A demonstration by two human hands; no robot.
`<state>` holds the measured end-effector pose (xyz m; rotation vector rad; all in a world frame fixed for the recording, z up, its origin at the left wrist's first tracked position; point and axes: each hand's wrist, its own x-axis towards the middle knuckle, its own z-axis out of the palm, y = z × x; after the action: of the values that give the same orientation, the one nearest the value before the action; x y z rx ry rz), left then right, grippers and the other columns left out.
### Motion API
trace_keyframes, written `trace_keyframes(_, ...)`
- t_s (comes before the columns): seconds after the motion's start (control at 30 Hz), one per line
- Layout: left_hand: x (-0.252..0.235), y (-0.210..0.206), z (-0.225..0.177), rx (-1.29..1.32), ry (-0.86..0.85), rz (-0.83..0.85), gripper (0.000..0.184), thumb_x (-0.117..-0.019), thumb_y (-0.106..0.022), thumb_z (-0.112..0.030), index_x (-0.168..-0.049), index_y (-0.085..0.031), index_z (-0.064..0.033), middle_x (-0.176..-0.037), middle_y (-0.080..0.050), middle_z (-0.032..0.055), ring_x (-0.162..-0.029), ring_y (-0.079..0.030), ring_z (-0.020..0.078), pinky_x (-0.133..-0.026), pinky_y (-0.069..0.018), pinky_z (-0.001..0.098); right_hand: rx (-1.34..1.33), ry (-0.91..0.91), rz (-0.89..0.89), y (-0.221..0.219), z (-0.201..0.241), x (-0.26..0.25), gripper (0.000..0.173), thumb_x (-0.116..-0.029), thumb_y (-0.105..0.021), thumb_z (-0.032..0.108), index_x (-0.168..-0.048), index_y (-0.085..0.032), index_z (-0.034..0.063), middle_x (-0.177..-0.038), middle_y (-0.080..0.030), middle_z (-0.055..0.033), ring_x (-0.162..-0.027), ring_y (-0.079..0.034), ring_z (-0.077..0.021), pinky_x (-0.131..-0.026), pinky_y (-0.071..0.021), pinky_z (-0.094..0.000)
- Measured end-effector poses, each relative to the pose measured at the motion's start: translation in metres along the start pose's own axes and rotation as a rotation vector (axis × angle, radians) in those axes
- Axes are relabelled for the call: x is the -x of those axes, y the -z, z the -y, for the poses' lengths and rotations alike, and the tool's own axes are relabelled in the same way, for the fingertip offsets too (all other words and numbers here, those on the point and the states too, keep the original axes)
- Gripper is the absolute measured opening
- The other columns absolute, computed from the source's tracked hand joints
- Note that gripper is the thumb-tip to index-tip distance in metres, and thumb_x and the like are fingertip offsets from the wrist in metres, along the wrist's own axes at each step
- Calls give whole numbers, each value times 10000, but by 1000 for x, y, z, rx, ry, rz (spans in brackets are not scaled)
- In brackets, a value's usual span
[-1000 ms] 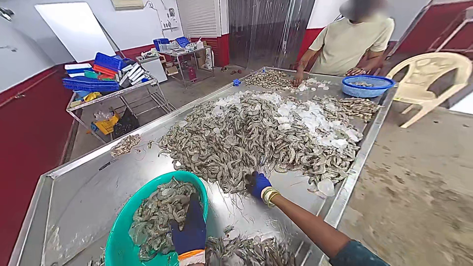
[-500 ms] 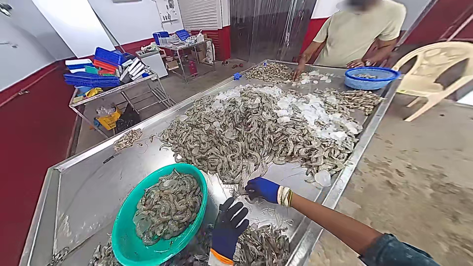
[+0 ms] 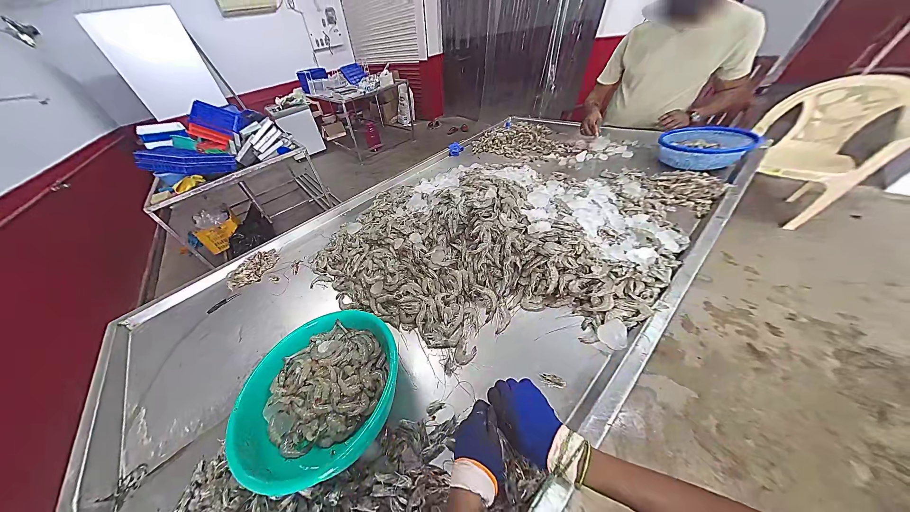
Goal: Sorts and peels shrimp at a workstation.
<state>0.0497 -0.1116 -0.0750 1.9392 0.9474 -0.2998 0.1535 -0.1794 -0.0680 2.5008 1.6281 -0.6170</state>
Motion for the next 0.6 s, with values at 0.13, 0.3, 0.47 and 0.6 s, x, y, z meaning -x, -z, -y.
trace_keyframes(0.13, -9, 1, 6, 136, -140, 96, 326, -1116, -368, -197, -1251, -590, 0, -1045, -650, 204, -918, -653, 321, -864, -535, 521, -188, -3, -103, 1, -34, -7, 194, -979, -558, 77, -1047, -725, 6, -1064, -717, -212, -1080, -667, -411, -930, -492, -595)
trace_keyframes(0.3, -8, 12, 33, 414, -269, 56, 309, -1091, -385, -92, -1314, -558, 35, -863, -590, 110, -718, -576, 186, -733, -538, 386, -676, -393, -334, -22, -97, -21, 280, -1030, -539, 132, -1192, -701, -29, -1232, -677, -278, -1199, -629, -432, -1033, -459, -615)
trace_keyframes(0.47, -6, 22, 56, 700, -323, -57, 363, -991, -535, 14, -1343, -493, 90, -1058, -628, 177, -879, -649, 171, -823, -577, 350, -263, -452, 114, -37, -54, -14, 654, -904, -714, 202, -1488, -471, 35, -1415, -542, -293, -1228, -605, -483, -971, -524, -633)
trace_keyframes(0.6, -5, 24, 60, 779, -216, -297, 143, -920, -649, 18, -1051, -657, 74, -912, -659, 116, -756, -643, 132, -705, -592, 323, -280, 59, 224, 0, -18, -54, 326, -1068, -519, 262, -1235, -701, 49, -1227, -690, -249, -1166, -654, -445, -974, -492, -671)
